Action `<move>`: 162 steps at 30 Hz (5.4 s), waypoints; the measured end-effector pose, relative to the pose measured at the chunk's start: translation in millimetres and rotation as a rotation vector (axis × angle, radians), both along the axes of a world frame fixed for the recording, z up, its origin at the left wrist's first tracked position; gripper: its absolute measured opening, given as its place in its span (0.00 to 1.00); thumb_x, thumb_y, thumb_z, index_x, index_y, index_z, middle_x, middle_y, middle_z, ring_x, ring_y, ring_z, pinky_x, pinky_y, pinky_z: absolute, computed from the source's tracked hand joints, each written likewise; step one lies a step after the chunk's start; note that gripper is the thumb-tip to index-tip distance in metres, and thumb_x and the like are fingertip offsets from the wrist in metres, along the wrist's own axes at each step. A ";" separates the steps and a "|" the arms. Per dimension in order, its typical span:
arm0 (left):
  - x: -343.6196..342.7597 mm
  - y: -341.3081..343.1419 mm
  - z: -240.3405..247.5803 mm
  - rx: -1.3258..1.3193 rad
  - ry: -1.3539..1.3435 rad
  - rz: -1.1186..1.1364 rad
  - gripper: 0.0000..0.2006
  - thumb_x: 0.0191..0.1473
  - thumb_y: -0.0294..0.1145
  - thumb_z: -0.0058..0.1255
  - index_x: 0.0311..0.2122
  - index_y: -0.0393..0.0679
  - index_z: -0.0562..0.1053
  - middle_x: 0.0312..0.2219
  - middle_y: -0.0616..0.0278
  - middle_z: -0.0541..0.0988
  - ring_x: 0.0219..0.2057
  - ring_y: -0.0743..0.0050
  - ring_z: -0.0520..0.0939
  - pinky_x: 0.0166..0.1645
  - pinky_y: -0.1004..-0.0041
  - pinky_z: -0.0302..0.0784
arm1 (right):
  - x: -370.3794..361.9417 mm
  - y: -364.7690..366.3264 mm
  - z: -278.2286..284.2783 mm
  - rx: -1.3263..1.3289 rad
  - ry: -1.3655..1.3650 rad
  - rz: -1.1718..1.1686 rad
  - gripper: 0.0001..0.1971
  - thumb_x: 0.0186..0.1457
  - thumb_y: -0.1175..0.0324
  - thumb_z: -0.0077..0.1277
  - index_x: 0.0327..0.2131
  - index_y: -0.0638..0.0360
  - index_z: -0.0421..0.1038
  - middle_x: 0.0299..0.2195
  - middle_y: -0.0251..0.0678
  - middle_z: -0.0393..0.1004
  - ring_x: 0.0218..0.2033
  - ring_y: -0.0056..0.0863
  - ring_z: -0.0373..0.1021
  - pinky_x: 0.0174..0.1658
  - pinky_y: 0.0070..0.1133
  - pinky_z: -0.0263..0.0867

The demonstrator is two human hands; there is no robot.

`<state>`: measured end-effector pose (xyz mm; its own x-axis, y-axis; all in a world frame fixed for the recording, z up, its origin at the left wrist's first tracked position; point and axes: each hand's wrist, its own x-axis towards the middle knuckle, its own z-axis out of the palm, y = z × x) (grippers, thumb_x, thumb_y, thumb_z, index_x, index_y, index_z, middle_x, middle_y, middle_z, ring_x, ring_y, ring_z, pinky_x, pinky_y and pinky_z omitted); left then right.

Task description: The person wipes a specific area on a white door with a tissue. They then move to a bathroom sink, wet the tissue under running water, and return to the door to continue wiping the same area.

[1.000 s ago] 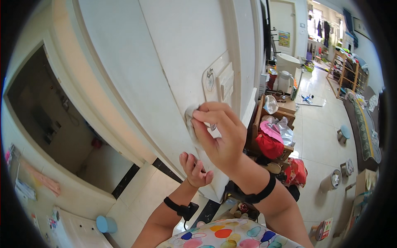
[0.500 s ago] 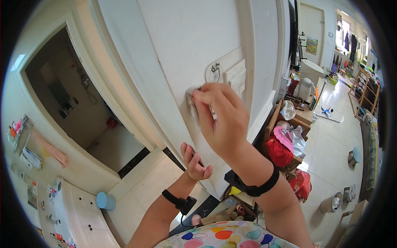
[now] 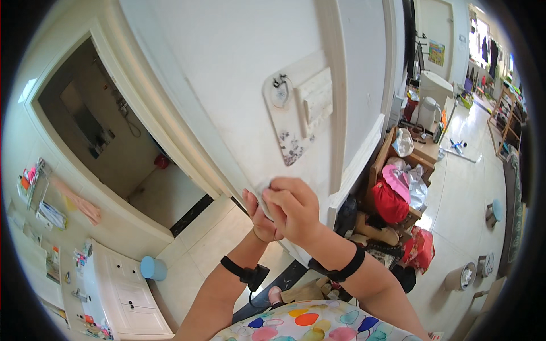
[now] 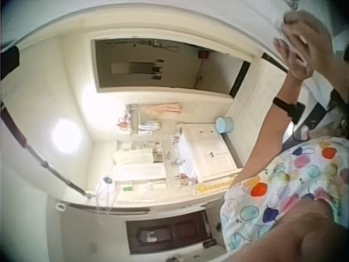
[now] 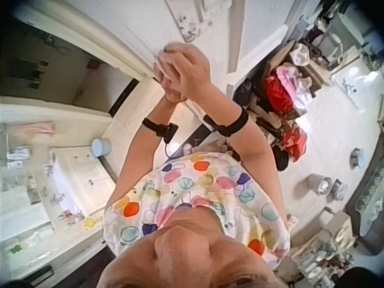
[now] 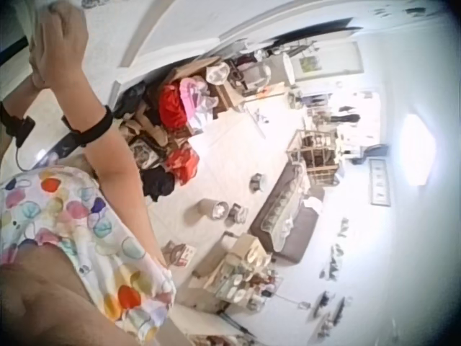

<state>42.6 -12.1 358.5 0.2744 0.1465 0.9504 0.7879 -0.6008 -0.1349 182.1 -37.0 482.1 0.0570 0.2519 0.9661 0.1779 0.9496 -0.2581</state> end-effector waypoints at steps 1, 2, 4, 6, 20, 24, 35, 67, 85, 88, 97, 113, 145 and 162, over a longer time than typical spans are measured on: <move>0.1 -0.6 2.5 -0.022 0.006 -0.029 0.35 0.55 0.51 0.41 0.61 0.42 0.47 0.60 0.43 0.49 0.63 0.39 0.47 0.63 0.42 0.41 | 2.9 -1.0 -18.6 -0.065 -0.007 -0.004 0.12 0.40 0.79 0.57 0.32 0.57 0.71 0.33 0.37 0.71 0.30 0.35 0.70 0.31 0.25 0.67; 2.1 1.0 5.0 0.016 -0.051 -0.101 0.36 0.55 0.52 0.41 0.61 0.42 0.47 0.61 0.44 0.47 0.63 0.40 0.46 0.63 0.42 0.40 | 5.5 -1.0 -35.0 -0.112 -0.006 -0.003 0.12 0.40 0.79 0.57 0.32 0.58 0.71 0.33 0.37 0.71 0.30 0.35 0.70 0.31 0.25 0.67; 4.4 1.9 10.8 0.014 -0.126 -0.197 0.37 0.53 0.52 0.42 0.62 0.44 0.46 0.62 0.45 0.43 0.64 0.41 0.43 0.64 0.42 0.38 | 8.8 1.9 -58.6 -0.169 0.004 0.007 0.11 0.42 0.80 0.56 0.32 0.58 0.71 0.32 0.37 0.71 0.30 0.35 0.70 0.31 0.25 0.67; 7.0 2.2 15.9 0.010 -0.135 -0.261 0.37 0.52 0.51 0.43 0.62 0.46 0.46 0.62 0.46 0.43 0.64 0.41 0.43 0.64 0.42 0.37 | 9.8 8.4 -67.6 -0.190 0.040 0.029 0.09 0.43 0.81 0.55 0.31 0.60 0.71 0.31 0.38 0.71 0.30 0.35 0.70 0.32 0.24 0.67; 9.5 1.1 21.5 -0.050 -0.147 -0.343 0.39 0.51 0.51 0.44 0.63 0.53 0.41 0.63 0.46 0.36 0.63 0.36 0.40 0.62 0.41 0.48 | -0.1 24.2 -39.5 -0.275 0.309 -0.160 0.05 0.50 0.83 0.50 0.30 0.64 0.70 0.30 0.40 0.73 0.28 0.23 0.70 0.33 0.18 0.66; 10.9 0.9 23.6 -0.078 -0.148 -0.398 0.39 0.51 0.51 0.44 0.63 0.54 0.41 0.63 0.46 0.34 0.63 0.36 0.40 0.61 0.41 0.52 | 11.7 43.5 -30.9 -0.344 0.402 -0.171 0.05 0.48 0.82 0.52 0.30 0.63 0.70 0.29 0.40 0.72 0.27 0.29 0.70 0.32 0.21 0.66; 9.6 -2.0 27.0 -0.074 -0.104 -0.328 0.39 0.51 0.49 0.43 0.62 0.51 0.40 0.63 0.49 0.32 0.63 0.36 0.40 0.62 0.41 0.51 | 20.9 38.8 -26.3 -0.315 0.336 -0.162 0.09 0.43 0.84 0.55 0.30 0.62 0.70 0.28 0.40 0.72 0.29 0.33 0.71 0.31 0.22 0.67; 6.8 -0.9 28.4 -0.050 -0.085 -0.317 0.40 0.54 0.56 0.38 0.63 0.47 0.38 0.62 0.43 0.33 0.63 0.40 0.44 0.61 0.44 0.51 | 18.2 19.2 -87.7 -0.293 0.116 -0.103 0.11 0.39 0.83 0.57 0.29 0.60 0.72 0.30 0.39 0.74 0.29 0.33 0.72 0.32 0.21 0.68; 6.0 1.7 17.1 -0.070 -0.181 -0.374 0.39 0.56 0.57 0.36 0.64 0.50 0.37 0.61 0.48 0.41 0.60 0.47 0.51 0.60 0.48 0.56 | 30.6 56.4 -105.6 -0.668 0.470 -0.217 0.09 0.43 0.83 0.54 0.30 0.60 0.70 0.29 0.40 0.73 0.29 0.32 0.71 0.31 0.20 0.67; 7.0 3.7 17.4 -0.058 -0.181 -0.369 0.40 0.56 0.57 0.37 0.65 0.51 0.36 0.62 0.50 0.40 0.61 0.49 0.50 0.61 0.48 0.55 | 30.3 57.4 -97.7 -0.609 0.487 -0.252 0.09 0.44 0.83 0.54 0.30 0.60 0.71 0.29 0.39 0.73 0.29 0.32 0.71 0.31 0.20 0.67; 8.7 1.3 18.8 -0.025 -0.177 -0.306 0.38 0.55 0.58 0.34 0.64 0.48 0.41 0.59 0.45 0.45 0.59 0.49 0.52 0.59 0.49 0.57 | 26.2 49.3 -87.4 -0.553 0.438 -0.209 0.09 0.44 0.83 0.53 0.31 0.61 0.71 0.29 0.39 0.73 0.27 0.34 0.70 0.32 0.23 0.67; 9.5 1.6 21.4 -0.047 -0.161 -0.320 0.39 0.56 0.57 0.36 0.64 0.48 0.39 0.60 0.47 0.43 0.60 0.47 0.50 0.59 0.47 0.55 | 35.2 71.2 -93.5 -0.481 0.461 -0.275 0.06 0.48 0.82 0.53 0.32 0.62 0.72 0.31 0.40 0.74 0.27 0.32 0.71 0.28 0.21 0.67; 13.5 2.3 27.4 -0.018 -0.130 -0.284 0.38 0.55 0.54 0.36 0.64 0.47 0.39 0.57 0.46 0.47 0.58 0.47 0.53 0.58 0.47 0.57 | 45.1 78.2 -87.3 -0.551 0.446 -0.370 0.06 0.48 0.79 0.53 0.32 0.60 0.74 0.27 0.37 0.74 0.24 0.32 0.70 0.26 0.22 0.65; 11.1 -4.9 24.1 -0.087 -0.160 -0.282 0.39 0.55 0.54 0.37 0.65 0.50 0.38 0.60 0.48 0.43 0.60 0.47 0.50 0.59 0.47 0.56 | 25.1 54.2 -78.1 -0.498 0.510 -0.256 0.10 0.43 0.82 0.54 0.32 0.60 0.75 0.30 0.37 0.75 0.27 0.30 0.71 0.30 0.19 0.68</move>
<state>53.7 -17.0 382.6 0.1644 0.1690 0.9718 0.5964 -0.8018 0.0386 207.1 17.2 404.0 0.5818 0.5704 0.5797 0.1206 0.6444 -0.7551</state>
